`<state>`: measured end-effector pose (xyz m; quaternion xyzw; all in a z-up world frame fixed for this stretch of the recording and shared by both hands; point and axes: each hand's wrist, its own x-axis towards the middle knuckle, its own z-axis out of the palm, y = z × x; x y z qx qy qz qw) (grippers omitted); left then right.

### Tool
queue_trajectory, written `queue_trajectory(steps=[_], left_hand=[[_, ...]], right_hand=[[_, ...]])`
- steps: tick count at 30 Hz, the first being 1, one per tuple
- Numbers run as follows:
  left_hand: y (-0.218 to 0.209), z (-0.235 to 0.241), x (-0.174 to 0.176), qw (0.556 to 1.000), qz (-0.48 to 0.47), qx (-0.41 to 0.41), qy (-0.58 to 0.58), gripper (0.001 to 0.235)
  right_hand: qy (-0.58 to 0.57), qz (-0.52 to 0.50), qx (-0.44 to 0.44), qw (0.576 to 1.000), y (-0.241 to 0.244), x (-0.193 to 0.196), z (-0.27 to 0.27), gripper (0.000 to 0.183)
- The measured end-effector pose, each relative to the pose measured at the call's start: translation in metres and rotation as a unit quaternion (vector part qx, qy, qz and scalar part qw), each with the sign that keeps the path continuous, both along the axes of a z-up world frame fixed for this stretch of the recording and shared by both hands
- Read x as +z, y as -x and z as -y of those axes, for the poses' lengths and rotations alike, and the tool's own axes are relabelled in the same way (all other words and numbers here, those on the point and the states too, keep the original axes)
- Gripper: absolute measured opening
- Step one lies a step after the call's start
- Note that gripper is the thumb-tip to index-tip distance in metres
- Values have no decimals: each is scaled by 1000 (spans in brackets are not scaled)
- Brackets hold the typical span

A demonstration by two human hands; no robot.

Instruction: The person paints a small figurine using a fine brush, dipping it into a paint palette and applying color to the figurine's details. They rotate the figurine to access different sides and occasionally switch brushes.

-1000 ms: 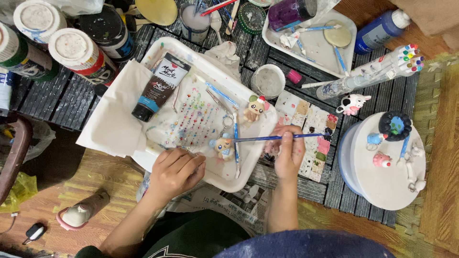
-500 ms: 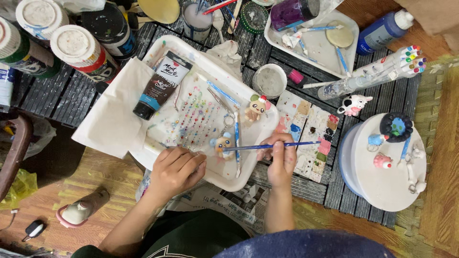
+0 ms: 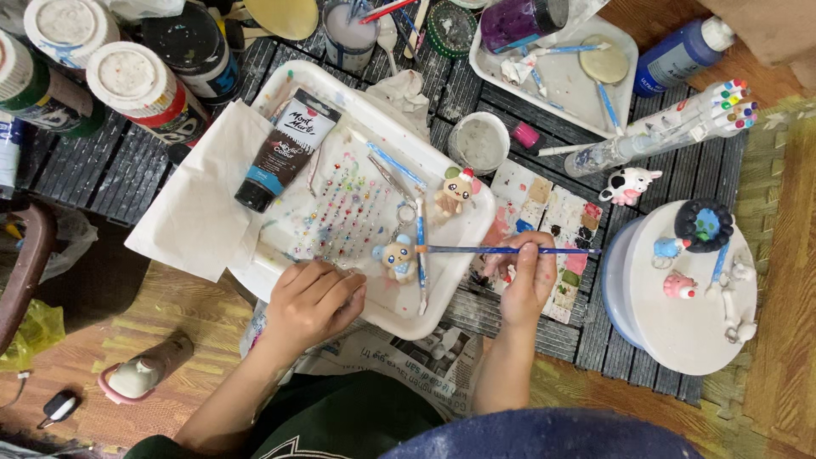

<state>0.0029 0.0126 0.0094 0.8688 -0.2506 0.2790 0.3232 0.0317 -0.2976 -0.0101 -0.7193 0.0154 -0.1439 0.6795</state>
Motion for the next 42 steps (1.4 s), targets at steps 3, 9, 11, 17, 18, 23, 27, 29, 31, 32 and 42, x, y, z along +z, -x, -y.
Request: queue_trajectory(steps=[3, 9, 11, 17, 18, 23, 27, 29, 31, 32, 42], left_hand=[[0, 0, -1, 1000, -2, 0, 0, 20], [1, 0, -1, 1000, -7, -1, -3, 20], [1, 0, -1, 1000, -7, -1, -3, 19], [1, 0, 0, 1000, -5, -2, 0, 19], [0, 0, -1, 1000, 0, -1, -2, 19], [0, 1, -1, 1000, 5, 2, -4, 19], [0, 1, -1, 1000, 2, 1, -2, 19], [0, 1, -1, 1000, 2, -1, -1, 19], [0, 1, -1, 1000, 1, -1, 2, 19], [0, 1, -1, 1000, 0, 0, 2, 19], [0, 4, 3, 1000, -13, 1, -6, 20]], right_hand=[[-37, -10, 18, 999, 5, 0, -4, 20], [-35, -4, 85, 996, 10, -2, -26, 21], [-18, -9, 82, 996, 9, -3, -25, 21], [-11, -17, 45, 999, 0, -5, -2, 21], [-11, -20, 35, 999, -1, -5, 0, 21], [-24, -16, -3, 1000, -1, 1, -1, 21], [-53, -8, 26, 998, -6, -4, -18, 20], [-41, -26, 31, 998, -5, -6, -22, 19], [-44, -36, 33, 998, -3, -9, -22, 18], [-53, -38, 34, 997, -2, -10, -20, 18], [-10, 34, -179, 983, 54, 1, 53, 15]])
